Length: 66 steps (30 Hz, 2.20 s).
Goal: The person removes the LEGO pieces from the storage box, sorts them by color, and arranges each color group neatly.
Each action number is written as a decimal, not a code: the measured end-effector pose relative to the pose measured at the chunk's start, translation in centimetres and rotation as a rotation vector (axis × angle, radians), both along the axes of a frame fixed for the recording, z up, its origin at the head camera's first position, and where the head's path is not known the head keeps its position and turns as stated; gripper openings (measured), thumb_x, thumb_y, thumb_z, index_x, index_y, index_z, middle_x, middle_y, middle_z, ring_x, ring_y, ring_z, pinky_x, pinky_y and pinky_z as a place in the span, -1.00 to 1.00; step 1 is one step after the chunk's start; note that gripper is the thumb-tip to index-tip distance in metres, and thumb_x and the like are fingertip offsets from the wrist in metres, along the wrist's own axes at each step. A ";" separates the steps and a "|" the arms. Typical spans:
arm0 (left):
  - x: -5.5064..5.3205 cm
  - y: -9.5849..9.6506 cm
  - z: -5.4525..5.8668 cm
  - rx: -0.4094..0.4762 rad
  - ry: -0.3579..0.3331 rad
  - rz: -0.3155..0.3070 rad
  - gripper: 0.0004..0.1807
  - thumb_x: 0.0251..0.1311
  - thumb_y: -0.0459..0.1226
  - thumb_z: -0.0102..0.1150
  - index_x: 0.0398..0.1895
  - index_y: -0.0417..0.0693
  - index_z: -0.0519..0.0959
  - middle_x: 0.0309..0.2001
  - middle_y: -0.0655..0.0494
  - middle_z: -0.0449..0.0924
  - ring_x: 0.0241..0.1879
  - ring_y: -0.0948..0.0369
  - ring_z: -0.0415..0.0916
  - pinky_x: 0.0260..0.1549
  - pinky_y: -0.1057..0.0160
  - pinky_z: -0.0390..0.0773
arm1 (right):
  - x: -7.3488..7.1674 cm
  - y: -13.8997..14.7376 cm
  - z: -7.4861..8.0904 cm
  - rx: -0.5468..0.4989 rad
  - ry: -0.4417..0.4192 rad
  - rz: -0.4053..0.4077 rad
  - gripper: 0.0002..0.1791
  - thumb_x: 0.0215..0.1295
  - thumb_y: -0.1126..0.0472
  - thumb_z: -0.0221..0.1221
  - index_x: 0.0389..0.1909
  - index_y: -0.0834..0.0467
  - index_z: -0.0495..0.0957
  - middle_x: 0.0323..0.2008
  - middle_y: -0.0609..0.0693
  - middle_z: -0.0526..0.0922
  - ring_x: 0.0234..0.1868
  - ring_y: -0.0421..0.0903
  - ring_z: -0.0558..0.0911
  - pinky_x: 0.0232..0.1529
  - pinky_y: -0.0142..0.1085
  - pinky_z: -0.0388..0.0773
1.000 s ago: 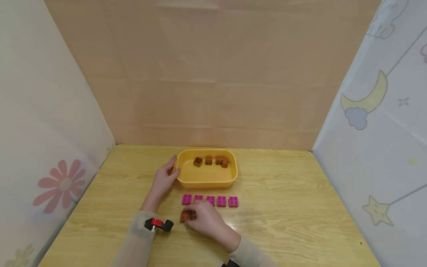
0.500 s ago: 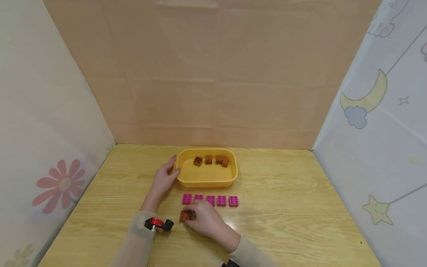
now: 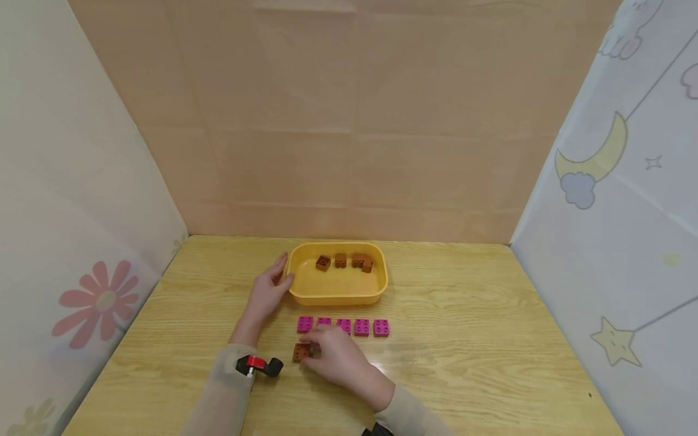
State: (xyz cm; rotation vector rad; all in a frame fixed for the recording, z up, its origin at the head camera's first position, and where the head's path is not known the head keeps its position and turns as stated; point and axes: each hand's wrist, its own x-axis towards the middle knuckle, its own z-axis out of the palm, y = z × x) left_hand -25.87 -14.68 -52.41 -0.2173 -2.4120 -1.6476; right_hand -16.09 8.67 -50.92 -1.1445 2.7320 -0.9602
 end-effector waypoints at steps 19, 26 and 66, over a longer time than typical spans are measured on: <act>-0.2 0.3 -0.1 0.020 0.016 -0.017 -0.38 0.54 -0.30 0.21 0.55 -0.37 0.31 0.62 -0.16 0.22 0.63 -0.03 0.13 0.59 0.03 0.19 | -4.1 4.7 3.4 -0.370 -0.234 -0.120 -0.65 0.34 0.31 0.46 0.10 0.33 0.73 0.09 0.27 0.74 0.03 0.25 0.77 0.00 -0.20 0.80; -0.2 0.3 -0.2 0.010 0.011 -0.011 -0.40 0.55 -0.30 0.19 0.54 -0.35 0.33 0.62 -0.09 0.23 0.62 -0.03 0.14 0.59 0.01 0.17 | -6.9 6.5 4.4 -0.381 -0.256 -0.188 -0.65 0.38 0.26 0.45 0.14 0.23 0.74 0.14 0.29 0.73 0.07 0.17 0.77 0.02 -0.25 0.79; 0.0 0.2 -0.1 0.012 0.016 -0.015 -0.41 0.56 -0.32 0.16 0.56 -0.31 0.33 0.62 -0.12 0.24 0.60 -0.05 0.18 0.57 0.00 0.21 | -17.9 3.5 1.6 -0.203 -0.100 -0.392 -0.75 0.38 0.35 0.34 0.03 0.23 0.81 -0.02 0.09 0.83 0.00 0.05 0.78 0.09 -0.03 0.74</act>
